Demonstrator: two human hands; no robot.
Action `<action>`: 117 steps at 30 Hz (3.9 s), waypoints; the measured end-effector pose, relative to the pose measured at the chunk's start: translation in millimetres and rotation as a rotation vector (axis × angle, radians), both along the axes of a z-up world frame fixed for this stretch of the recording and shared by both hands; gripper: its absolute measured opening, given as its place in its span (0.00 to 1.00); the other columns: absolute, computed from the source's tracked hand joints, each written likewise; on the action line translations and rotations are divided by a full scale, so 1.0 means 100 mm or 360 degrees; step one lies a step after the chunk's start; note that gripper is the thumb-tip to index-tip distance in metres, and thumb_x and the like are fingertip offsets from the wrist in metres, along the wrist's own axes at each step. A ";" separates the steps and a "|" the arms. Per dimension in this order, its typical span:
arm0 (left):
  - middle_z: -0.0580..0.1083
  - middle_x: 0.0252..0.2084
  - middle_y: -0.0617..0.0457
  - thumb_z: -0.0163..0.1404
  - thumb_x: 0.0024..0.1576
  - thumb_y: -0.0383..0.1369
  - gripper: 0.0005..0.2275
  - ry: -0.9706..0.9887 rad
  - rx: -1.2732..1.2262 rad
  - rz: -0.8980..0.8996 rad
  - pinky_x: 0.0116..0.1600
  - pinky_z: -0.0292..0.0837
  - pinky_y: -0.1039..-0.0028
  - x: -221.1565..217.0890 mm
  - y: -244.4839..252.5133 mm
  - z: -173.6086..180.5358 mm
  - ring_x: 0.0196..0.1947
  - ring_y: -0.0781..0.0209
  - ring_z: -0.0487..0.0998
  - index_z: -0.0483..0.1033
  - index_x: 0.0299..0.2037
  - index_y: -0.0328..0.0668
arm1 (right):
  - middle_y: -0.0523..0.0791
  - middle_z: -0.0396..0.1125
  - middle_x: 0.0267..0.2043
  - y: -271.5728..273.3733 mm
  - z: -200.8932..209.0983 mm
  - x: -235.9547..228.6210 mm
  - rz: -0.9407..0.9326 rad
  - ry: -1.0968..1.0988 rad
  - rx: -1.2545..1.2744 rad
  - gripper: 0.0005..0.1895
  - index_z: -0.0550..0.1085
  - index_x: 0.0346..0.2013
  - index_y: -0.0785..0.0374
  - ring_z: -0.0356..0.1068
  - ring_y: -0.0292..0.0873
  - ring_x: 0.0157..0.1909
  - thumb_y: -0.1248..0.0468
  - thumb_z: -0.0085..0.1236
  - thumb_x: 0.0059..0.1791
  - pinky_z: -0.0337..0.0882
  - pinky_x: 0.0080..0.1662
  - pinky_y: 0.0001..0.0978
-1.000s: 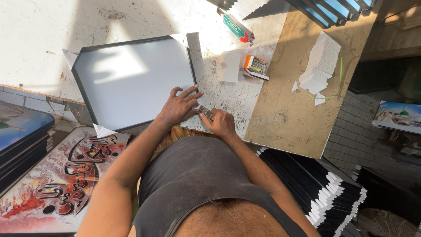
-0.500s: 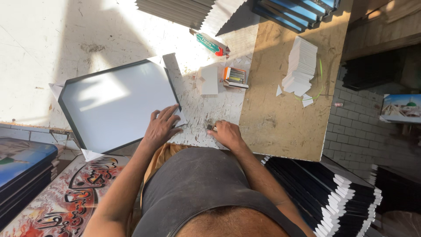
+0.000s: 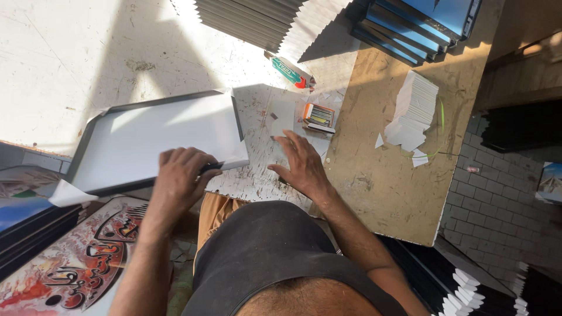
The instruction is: The person assembles picture frames by inserting white backing boards into black frames and securing them with a metal tool. The person repeatedly picks up frames, inserts boards, and uses the tool to fasten the corners.
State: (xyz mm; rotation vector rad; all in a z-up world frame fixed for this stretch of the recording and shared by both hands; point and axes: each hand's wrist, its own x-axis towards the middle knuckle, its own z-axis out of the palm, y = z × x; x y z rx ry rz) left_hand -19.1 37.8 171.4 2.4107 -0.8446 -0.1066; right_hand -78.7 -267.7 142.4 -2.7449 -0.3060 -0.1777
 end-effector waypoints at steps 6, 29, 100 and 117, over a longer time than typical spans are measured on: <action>0.77 0.43 0.54 0.55 0.57 0.39 0.12 0.0005 -0.0472 -0.0091 0.56 0.62 0.68 0.07 0.33 1.15 0.44 0.60 0.73 0.79 0.45 0.44 | 0.57 0.67 0.61 0.16 0.42 0.26 0.0483 -0.0440 0.0429 0.41 0.63 0.62 0.68 0.68 0.56 0.64 0.47 0.69 0.45 0.71 0.64 0.52; 0.77 0.52 0.62 0.45 0.71 0.43 0.13 0.0636 -0.1754 -0.1377 0.63 0.64 0.73 -0.10 -0.84 1.77 0.54 0.68 0.75 0.80 0.52 0.50 | 0.57 0.69 0.59 -1.47 2.59 1.82 0.0015 -0.0435 0.2128 0.28 0.66 0.62 0.76 0.75 0.51 0.59 0.57 0.64 0.58 0.76 0.61 0.47; 0.19 0.73 0.22 0.55 0.32 0.72 0.68 0.0632 0.0483 0.0415 0.64 0.07 0.33 0.09 0.12 -2.44 0.71 0.30 0.07 0.27 0.75 0.40 | 0.45 0.71 0.33 -1.34 1.58 2.03 -0.0140 -0.1066 0.0344 0.17 0.68 0.47 0.70 0.76 0.39 0.33 0.63 0.68 0.60 0.73 0.36 0.29; 0.13 0.69 0.18 0.55 0.33 0.71 0.69 0.0820 0.0697 0.0375 0.57 0.07 0.22 0.24 -0.06 -2.07 0.66 0.26 0.00 0.22 0.74 0.37 | 0.44 0.71 0.43 -3.25 -0.83 2.47 -0.1092 -0.0219 0.3048 0.22 0.72 0.50 0.57 0.68 0.38 0.36 0.55 0.68 0.45 0.73 0.42 0.35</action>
